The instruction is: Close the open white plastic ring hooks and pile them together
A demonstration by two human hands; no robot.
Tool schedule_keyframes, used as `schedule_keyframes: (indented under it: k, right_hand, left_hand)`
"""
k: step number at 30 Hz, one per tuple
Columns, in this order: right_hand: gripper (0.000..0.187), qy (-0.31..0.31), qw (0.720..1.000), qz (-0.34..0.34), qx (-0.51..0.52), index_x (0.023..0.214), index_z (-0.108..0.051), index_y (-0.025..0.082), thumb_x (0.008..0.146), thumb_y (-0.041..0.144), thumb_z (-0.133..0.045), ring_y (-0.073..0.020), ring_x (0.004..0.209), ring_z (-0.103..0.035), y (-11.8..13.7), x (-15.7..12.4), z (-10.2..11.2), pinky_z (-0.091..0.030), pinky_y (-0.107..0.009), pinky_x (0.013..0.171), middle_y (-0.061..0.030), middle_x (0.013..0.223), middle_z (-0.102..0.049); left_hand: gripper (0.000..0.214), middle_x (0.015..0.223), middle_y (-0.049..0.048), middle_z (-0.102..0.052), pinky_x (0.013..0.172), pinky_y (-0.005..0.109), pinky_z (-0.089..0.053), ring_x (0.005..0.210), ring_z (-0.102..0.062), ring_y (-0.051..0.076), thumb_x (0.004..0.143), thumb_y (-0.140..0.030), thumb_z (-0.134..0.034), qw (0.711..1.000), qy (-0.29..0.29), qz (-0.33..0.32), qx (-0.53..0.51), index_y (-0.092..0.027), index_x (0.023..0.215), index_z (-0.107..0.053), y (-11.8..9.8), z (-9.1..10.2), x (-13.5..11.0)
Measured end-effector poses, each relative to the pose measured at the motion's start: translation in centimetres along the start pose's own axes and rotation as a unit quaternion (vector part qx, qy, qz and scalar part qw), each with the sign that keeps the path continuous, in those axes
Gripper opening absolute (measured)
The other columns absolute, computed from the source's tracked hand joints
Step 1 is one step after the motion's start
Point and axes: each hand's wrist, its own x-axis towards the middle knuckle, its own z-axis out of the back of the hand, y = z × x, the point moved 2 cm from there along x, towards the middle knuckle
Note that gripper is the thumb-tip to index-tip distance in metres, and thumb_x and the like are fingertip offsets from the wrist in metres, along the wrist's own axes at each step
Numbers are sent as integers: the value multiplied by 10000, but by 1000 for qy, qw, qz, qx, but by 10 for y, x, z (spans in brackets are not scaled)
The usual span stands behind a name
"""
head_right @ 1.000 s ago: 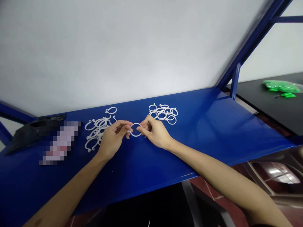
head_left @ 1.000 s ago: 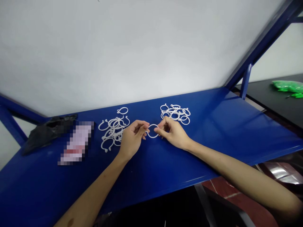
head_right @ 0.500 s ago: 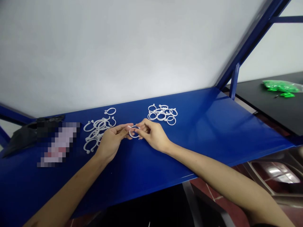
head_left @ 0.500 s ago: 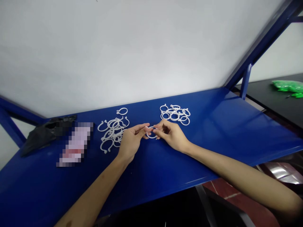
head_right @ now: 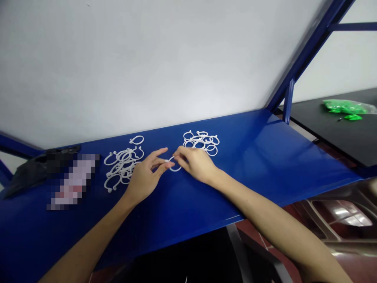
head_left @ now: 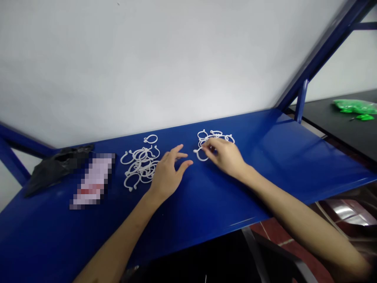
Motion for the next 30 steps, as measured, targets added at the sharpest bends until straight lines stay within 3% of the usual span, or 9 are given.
schedule_keyframes:
  k: [4,8,13,17,23,30]
  right_hand:
    - [87,-61,980,-44,-185,880,-653,196,909,244,-587,-202,828,-608,-18,6,31,-420,-293,628,-82,921,-668]
    - [73,18,966,-80,-245,875,-647,197,896,210,-578,-217,891,-589,-41,6,39,-403,-293,637,-76,949,-659]
    - [89,72,960,-98,-253,930,-659,193,891,194,-580,-236,914,-580,-50,6,37,-419,-312,664,-76,960,-674]
    - [141,76,962,-101,-243,997,-678,186,889,191,-588,-246,932,-582,-48,7,39,-447,-337,705,-83,980,-678]
    - [132,32,970,-75,-230,969,-685,192,908,222,-572,-235,881,-573,-46,6,44,-450,-354,743,-67,912,-677]
    - [164,-8,977,-59,-206,969,-675,190,941,226,-517,-219,867,-571,-45,7,46,-444,-349,767,-70,909,-675]
  left_hand:
    - [471,1278,110,-686,1063,496,-438,1221,-566,312,957,-407,-576,969,-66,-60,230,-189,1375,-550,23,13,9]
    - [417,1305,177,-642,1031,555,-412,1226,-495,397,959,-366,-525,920,-61,-36,386,-113,1270,-639,41,27,15]
    - [320,1108,154,-697,953,553,-428,1091,-530,386,963,-327,-479,910,-33,-24,413,-150,1076,-721,42,29,15]
    - [298,1131,156,-656,938,492,-445,1065,-524,350,950,-280,-488,913,-45,-29,405,-138,1107,-698,40,30,14]
    - [320,1067,169,-645,932,462,-451,1039,-532,347,943,-331,-524,890,-51,-4,453,-107,1125,-662,40,35,15]
    - [260,999,131,-722,891,479,-409,1045,-558,354,966,-230,-440,902,-12,4,432,-169,1078,-667,34,37,13]
